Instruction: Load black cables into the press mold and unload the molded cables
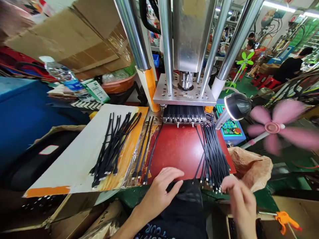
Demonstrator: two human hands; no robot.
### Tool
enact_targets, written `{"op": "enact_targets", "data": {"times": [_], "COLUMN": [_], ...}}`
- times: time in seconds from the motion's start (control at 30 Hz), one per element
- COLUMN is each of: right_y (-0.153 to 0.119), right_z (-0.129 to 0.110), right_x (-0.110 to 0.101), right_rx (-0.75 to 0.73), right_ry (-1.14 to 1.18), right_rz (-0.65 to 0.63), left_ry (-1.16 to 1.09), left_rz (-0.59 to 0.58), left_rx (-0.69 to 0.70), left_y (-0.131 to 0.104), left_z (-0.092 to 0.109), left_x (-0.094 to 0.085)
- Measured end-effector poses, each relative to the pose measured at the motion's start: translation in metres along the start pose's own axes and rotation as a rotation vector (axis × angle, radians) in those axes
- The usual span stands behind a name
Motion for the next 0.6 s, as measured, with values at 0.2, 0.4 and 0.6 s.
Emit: {"op": "enact_targets", "data": {"times": [0.2,0.4,0.6], "right_y": [0.049,0.041,0.043], "right_z": [0.041,0.031,0.006], "right_x": [-0.032,0.014,0.029], "right_rx": [0.168,0.175,0.098], "right_ry": [-0.367,-0.526,-0.497], "right_rz": [0.025,-0.048,-0.086], "left_ry": [0.282,0.282,0.072], "left_rz": [-0.092,-0.085,-0.032], "left_rx": [0.069,0.073,0.147], "left_y": [0.014,0.008,-0.007], "left_z": [-0.007,-0.007,0.002], "left_x": [0.032,0.036,0.024]}}
Point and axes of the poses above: each hand's wrist, its own y-axis towards the middle knuckle, its own x-axis out of the palm, z = x × y, the point moved 9 cm from there along y, towards the middle knuckle, and after that the axes turned 6 degrees about -z, right-handed, at the moved point
